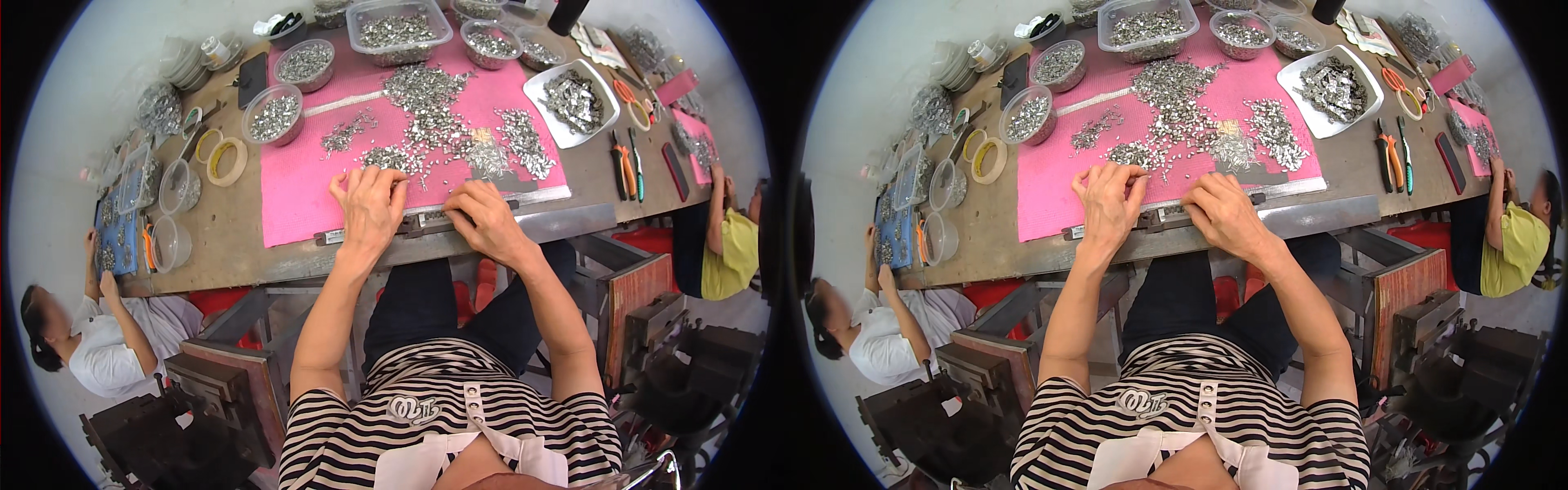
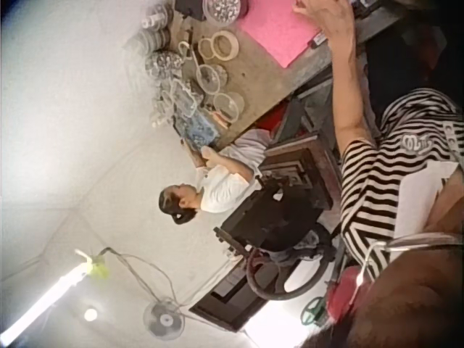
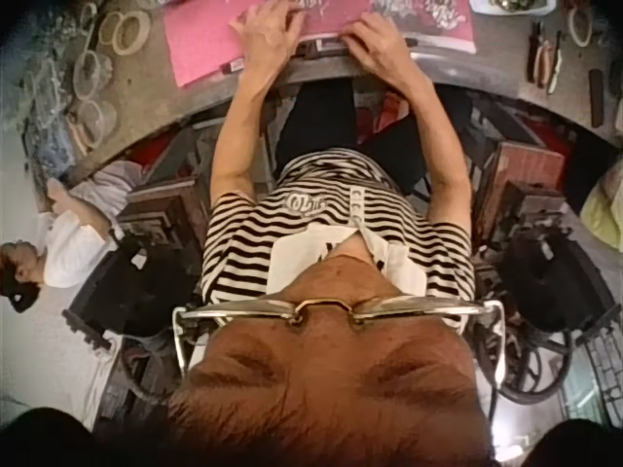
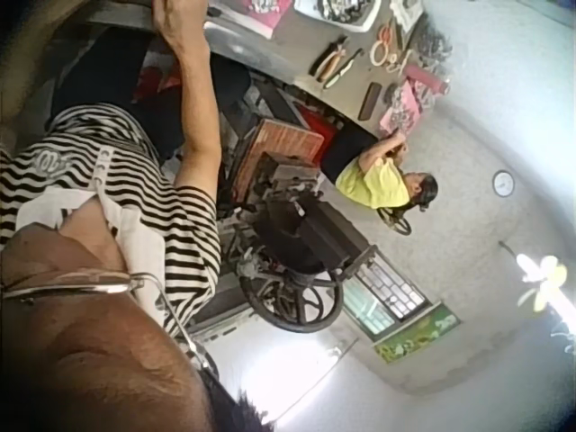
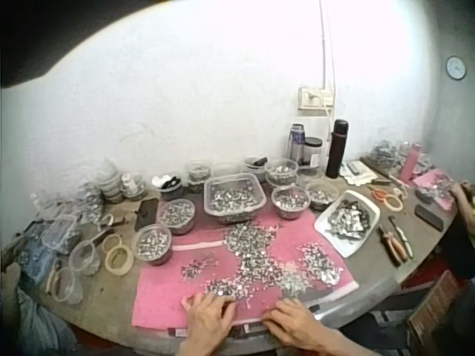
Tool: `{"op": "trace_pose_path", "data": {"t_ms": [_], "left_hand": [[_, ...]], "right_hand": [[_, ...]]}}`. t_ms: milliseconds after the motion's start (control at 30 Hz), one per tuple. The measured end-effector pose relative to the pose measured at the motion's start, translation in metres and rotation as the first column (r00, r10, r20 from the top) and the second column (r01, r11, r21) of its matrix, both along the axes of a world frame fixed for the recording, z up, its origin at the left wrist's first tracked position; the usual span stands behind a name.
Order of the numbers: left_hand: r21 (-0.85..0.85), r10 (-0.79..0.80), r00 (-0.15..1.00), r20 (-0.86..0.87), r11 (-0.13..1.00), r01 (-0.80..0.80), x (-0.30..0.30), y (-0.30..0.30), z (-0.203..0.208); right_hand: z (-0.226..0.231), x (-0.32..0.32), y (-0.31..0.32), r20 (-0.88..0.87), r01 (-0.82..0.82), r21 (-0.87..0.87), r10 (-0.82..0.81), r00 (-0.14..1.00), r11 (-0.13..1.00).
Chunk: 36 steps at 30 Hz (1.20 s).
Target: The person aligns small metal pieces into a metal holder by hand, then transfers the loaded holder to a press machine.
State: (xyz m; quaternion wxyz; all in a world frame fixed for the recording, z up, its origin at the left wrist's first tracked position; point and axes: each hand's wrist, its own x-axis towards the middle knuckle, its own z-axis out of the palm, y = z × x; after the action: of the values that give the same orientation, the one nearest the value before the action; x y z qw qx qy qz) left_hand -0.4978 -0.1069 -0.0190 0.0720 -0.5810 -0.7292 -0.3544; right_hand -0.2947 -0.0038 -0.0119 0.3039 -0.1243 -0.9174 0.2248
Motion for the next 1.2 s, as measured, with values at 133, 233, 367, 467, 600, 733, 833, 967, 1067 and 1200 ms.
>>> {"op": "trace_pose_path", "data": {"t_ms": [133, 233, 367, 467, 600, 733, 833, 967, 1067, 1200], "left_hand": [[-0.039, -0.014, 1.000, -0.016, 0.999, 0.013, -0.002, 0.006, -0.006], [-0.037, -0.013, 1.000, -0.014, 0.999, 0.013, -0.003, 0.008, -0.008], [-0.030, -0.011, 1.000, -0.013, 0.999, 0.011, -0.004, 0.008, -0.010], [-0.003, -0.027, 0.999, -0.029, 1.000, 0.027, -0.005, 0.007, -0.005], [-0.037, -0.012, 0.998, -0.060, 0.999, 0.010, -0.005, 0.006, -0.002], [-0.022, -0.035, 0.997, -0.066, 0.999, 0.034, -0.007, 0.003, -0.002], [-0.013, -0.028, 0.996, -0.083, 1.000, 0.027, -0.007, 0.003, -0.004], [-0.015, -0.029, 0.996, -0.080, 0.999, 0.028, -0.007, 0.002, -0.003], [-0.026, -0.023, 0.997, -0.079, 0.999, 0.021, -0.005, 0.003, -0.001], [0.000, -0.124, 0.992, 0.022, 0.992, 0.124, 0.012, -0.003, 0.005]], "right_hand": [[-0.003, -0.026, 0.016, 0.010, 0.052, 0.065, -0.052, 0.999, 0.997], [-0.009, -0.046, 0.028, 0.025, 0.062, 0.125, -0.065, 0.998, 0.990], [-0.014, -0.052, 0.034, 0.084, 0.067, 0.161, -0.081, 0.993, 0.985], [-0.012, -0.052, 0.032, 0.069, 0.089, 0.176, -0.103, 0.992, 0.980], [-0.014, -0.050, 0.031, 0.062, 0.112, 0.198, -0.127, 0.990, 0.974], [-0.013, -0.047, 0.031, 0.073, 0.116, 0.193, -0.132, 0.989, 0.974], [-0.011, -0.045, 0.029, 0.080, 0.124, 0.154, -0.138, 0.987, 0.980], [-0.008, -0.048, 0.026, 0.066, 0.119, 0.107, -0.126, 0.990, 0.987], [-0.013, -0.050, 0.031, 0.063, 0.119, 0.066, -0.123, 0.990, 0.991], [-0.012, -0.050, 0.033, 0.109, 0.126, 0.033, -0.129, 0.986, 0.991]]}}
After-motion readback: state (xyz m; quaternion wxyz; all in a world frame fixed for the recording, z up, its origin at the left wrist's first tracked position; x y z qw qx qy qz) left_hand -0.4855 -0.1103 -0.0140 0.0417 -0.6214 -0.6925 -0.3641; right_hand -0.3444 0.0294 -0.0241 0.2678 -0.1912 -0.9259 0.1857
